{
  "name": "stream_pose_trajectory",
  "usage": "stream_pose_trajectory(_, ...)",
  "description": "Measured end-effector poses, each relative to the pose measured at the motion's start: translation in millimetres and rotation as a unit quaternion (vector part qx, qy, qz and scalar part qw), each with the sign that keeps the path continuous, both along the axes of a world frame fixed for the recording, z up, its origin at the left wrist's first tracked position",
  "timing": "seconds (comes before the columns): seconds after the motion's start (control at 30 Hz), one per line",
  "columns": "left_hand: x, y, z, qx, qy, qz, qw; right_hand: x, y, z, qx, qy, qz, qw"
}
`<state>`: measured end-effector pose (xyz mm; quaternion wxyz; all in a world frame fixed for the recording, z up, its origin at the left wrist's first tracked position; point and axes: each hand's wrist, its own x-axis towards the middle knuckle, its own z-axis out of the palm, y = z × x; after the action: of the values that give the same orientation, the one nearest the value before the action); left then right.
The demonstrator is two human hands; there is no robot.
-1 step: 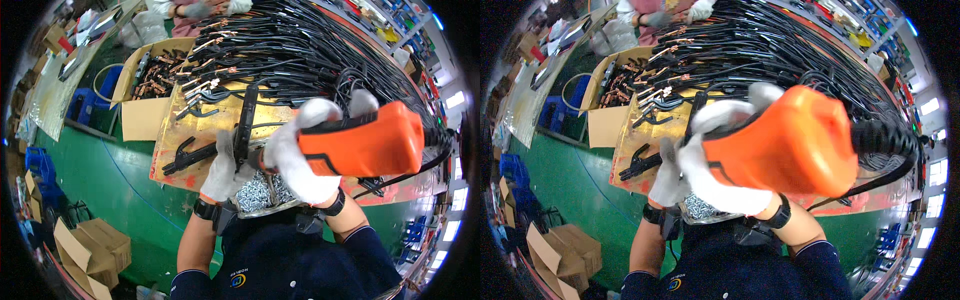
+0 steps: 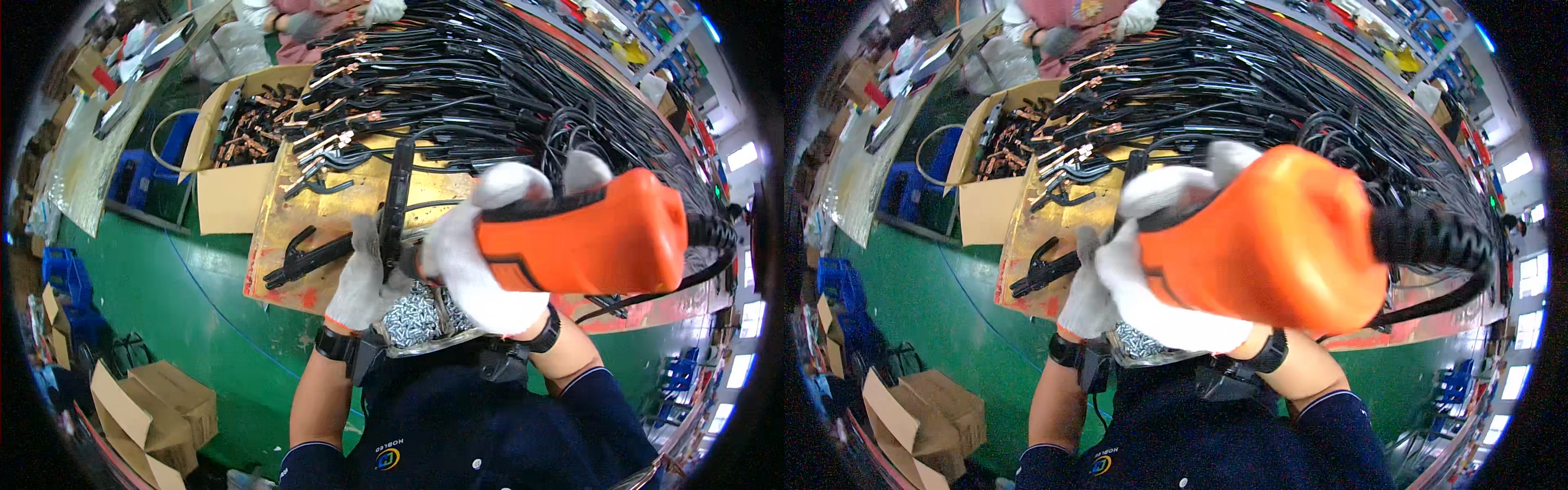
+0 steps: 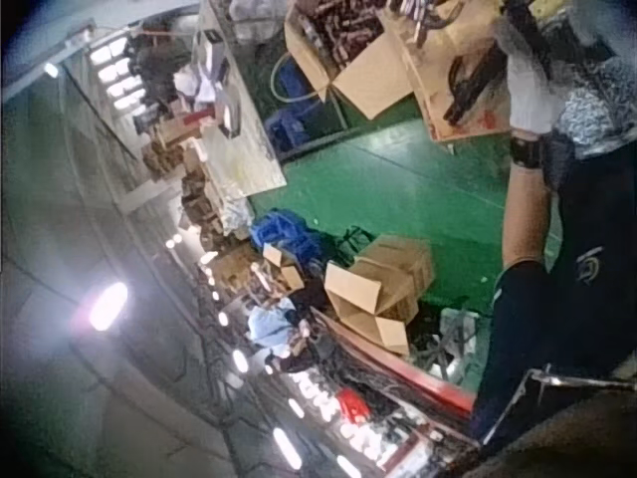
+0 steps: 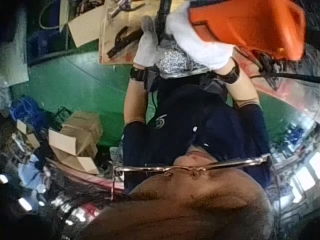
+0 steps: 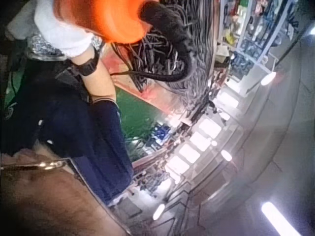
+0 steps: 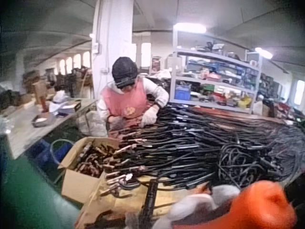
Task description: The recorder uses an electric screwdriver to attach connectors to the ends of long black cables.
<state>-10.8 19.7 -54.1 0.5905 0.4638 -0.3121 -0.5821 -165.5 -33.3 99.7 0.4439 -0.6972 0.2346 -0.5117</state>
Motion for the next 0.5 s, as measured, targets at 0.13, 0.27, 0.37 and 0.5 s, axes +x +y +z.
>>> stream_pose_trajectory(0.13, -19, -11, 2, 0.053, 0.211, 0.083, 0.973, -9, 0, 3, 0.048, -0.047, 0.006, 0.998)
stream_pose_trajectory(0.27, -8, -9, 48, 0.168, 0.258, -0.002, 0.952, -36, 2, 19, 0.133, -0.135, -0.033, 0.981)
stream_pose_trajectory(0.37, -8, -7, 54, 0.156, 0.255, -0.025, 0.954, -58, -4, 10, 0.158, -0.193, -0.073, 0.966)
stream_pose_trajectory(0.5, -4, -7, 49, 0.181, 0.281, -0.042, 0.942, -69, -5, -6, 0.116, -0.351, -0.141, 0.918)
